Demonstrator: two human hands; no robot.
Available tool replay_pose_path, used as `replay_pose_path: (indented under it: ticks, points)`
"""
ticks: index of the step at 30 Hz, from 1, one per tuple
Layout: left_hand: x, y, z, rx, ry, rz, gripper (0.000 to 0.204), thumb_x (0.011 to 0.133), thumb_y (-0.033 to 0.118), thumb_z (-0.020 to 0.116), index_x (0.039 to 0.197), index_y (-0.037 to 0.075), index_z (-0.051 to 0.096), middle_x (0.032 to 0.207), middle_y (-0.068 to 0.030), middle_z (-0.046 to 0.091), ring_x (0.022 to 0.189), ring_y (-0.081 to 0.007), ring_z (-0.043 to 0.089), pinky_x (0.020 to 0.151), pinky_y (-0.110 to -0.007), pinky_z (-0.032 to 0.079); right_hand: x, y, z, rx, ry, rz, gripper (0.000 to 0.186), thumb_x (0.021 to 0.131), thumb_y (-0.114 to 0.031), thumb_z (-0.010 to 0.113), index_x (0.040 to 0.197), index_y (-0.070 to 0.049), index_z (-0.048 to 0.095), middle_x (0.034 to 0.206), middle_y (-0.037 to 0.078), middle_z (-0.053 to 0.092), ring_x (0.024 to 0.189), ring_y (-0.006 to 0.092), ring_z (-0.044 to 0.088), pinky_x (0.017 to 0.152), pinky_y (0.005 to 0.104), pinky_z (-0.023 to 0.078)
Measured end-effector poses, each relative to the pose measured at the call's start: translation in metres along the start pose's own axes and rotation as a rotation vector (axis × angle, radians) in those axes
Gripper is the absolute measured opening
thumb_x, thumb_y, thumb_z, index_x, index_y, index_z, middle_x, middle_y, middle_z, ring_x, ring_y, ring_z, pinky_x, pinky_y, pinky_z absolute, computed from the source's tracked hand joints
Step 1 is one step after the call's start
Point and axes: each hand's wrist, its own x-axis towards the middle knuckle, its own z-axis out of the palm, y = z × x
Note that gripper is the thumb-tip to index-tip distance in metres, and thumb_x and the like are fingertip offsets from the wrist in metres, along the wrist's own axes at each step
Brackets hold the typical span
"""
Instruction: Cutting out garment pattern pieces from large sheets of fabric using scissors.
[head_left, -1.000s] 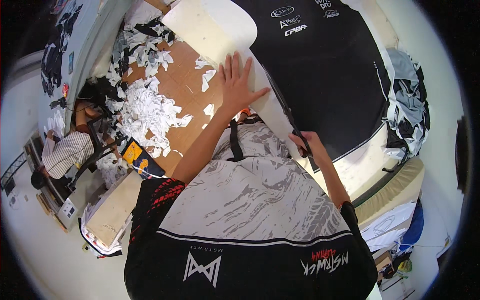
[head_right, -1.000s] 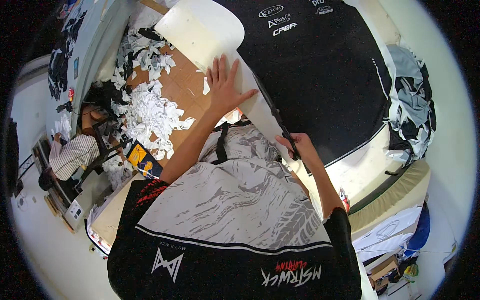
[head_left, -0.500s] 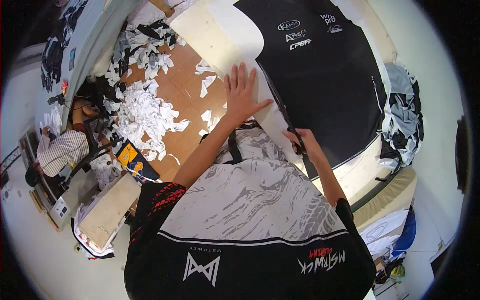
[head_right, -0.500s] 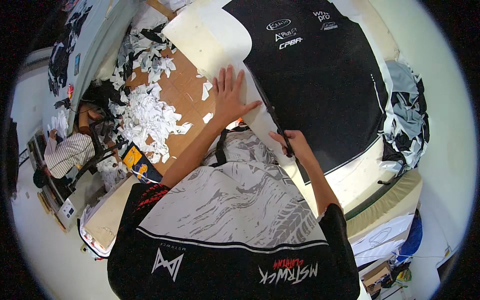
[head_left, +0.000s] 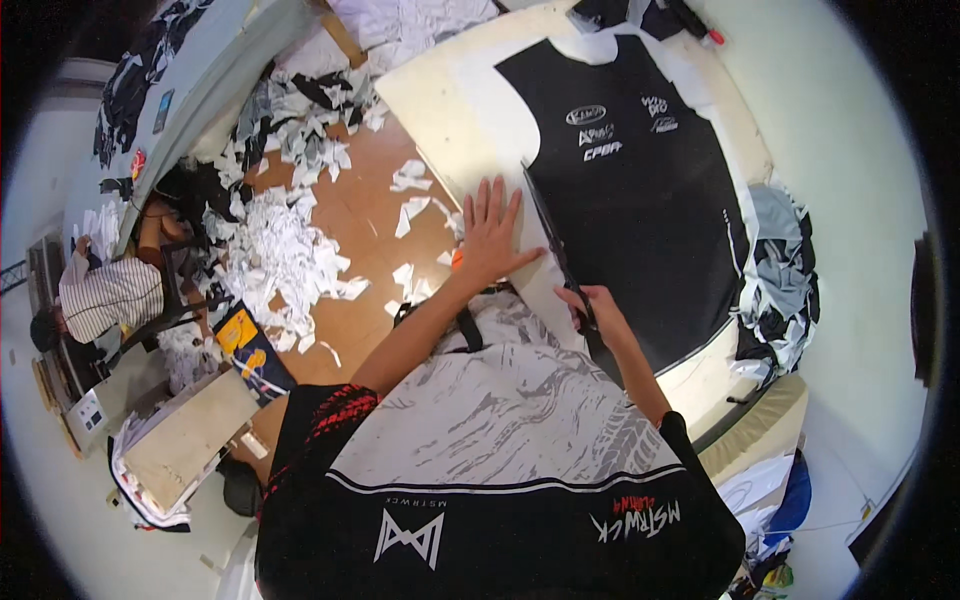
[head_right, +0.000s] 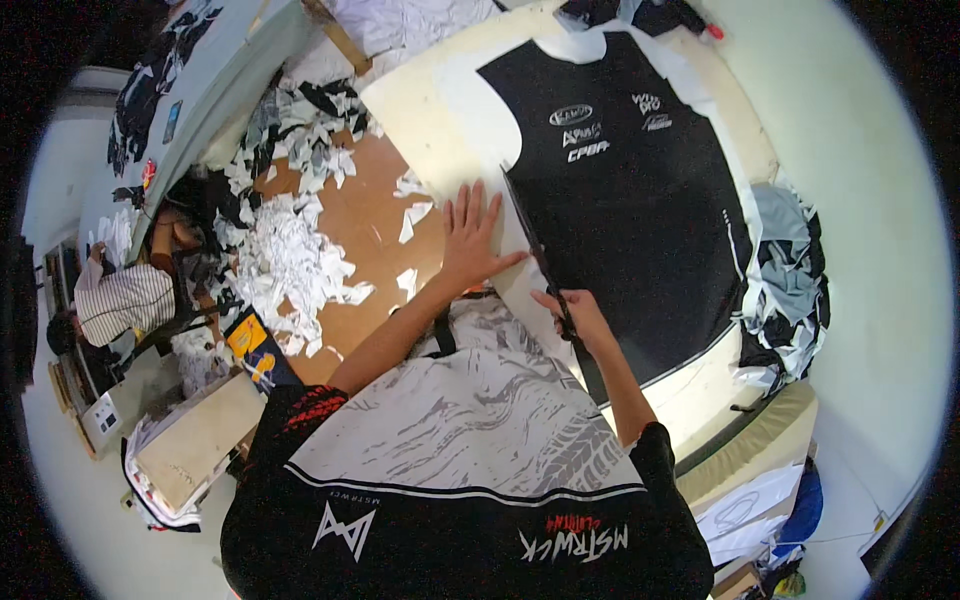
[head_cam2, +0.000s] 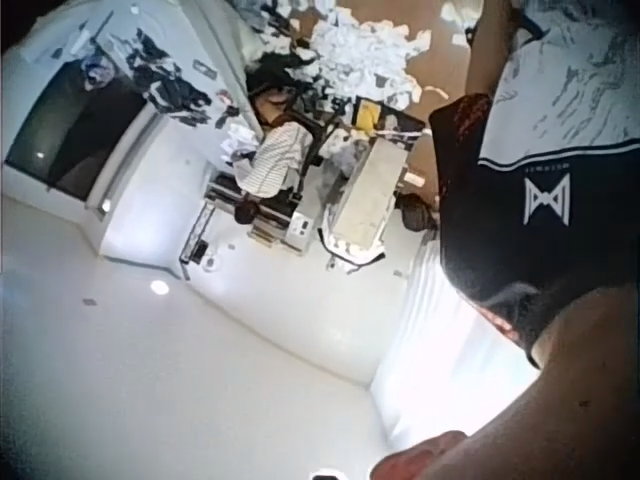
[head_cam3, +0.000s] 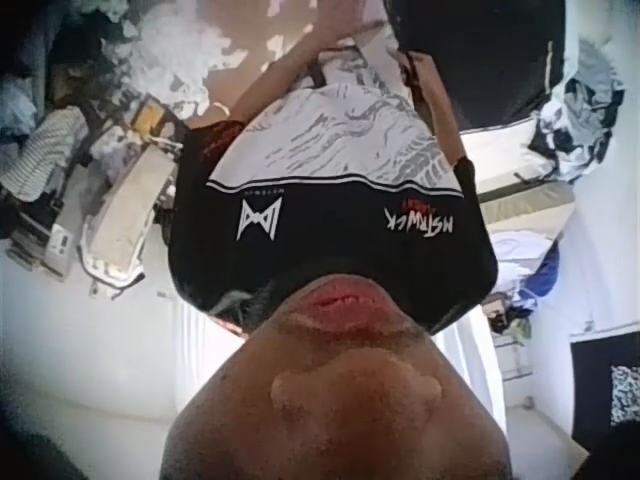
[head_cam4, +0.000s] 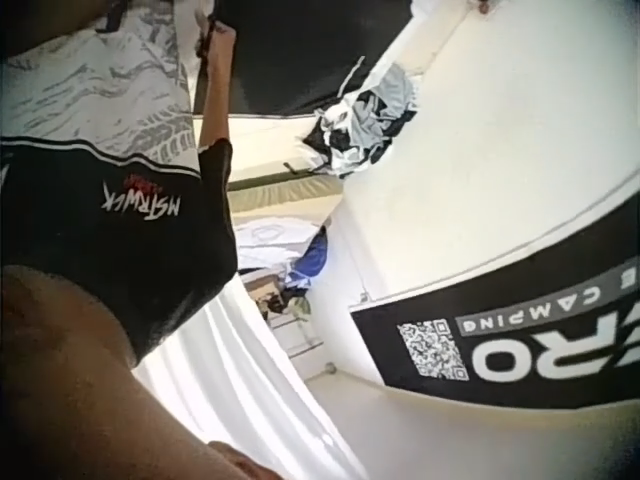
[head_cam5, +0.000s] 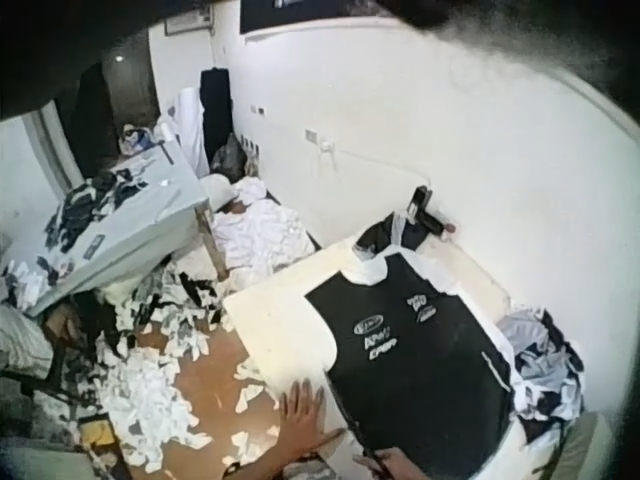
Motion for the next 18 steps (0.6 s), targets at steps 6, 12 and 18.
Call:
replay_pose_path:
  ticks: [6,12,18]
  points:
    - [-0.001,0.008,-0.009,-0.013,0.009,0.023,0.116,0.076,0.076,0.076,0.164,0.008,0.041,0.174,-0.0249,0.022,0.162,-0.0466,0.014,0.128,-0.067,0.011,0.001,-0.005,0.007,-0.129,0.062,0.007,0.049,0.088,-0.05,0.088,0.073,-0.008,0.068,0.063,-0.002,0.058,0.053,0.0089,0.054,0.053,0.0261,0.04]
    - [-0.012,0.01,-0.013,-0.018,-0.009,0.012,0.117,0.074,0.073,0.08,0.162,0.007,0.043,0.174,-0.0246,0.023,0.162,-0.0459,0.014,0.128,-0.067,0.01,-0.04,0.037,0.006,-0.138,0.039,0.045,0.05,0.09,-0.052,0.086,0.076,-0.006,0.071,0.066,0.0,0.062,0.058,0.0092,0.055,0.055,0.0272,0.039]
    - [-0.002,0.024,-0.011,0.006,0.037,0.06,0.116,0.075,0.076,0.079,0.162,0.008,0.044,0.172,-0.0259,0.024,0.161,-0.0486,0.017,0.127,-0.068,0.013,-0.103,0.192,-0.019,-0.441,0.341,-0.142,0.053,0.077,-0.046,0.094,0.09,0.0,0.07,0.072,0.013,0.065,0.067,0.0181,0.059,0.063,0.0379,0.047]
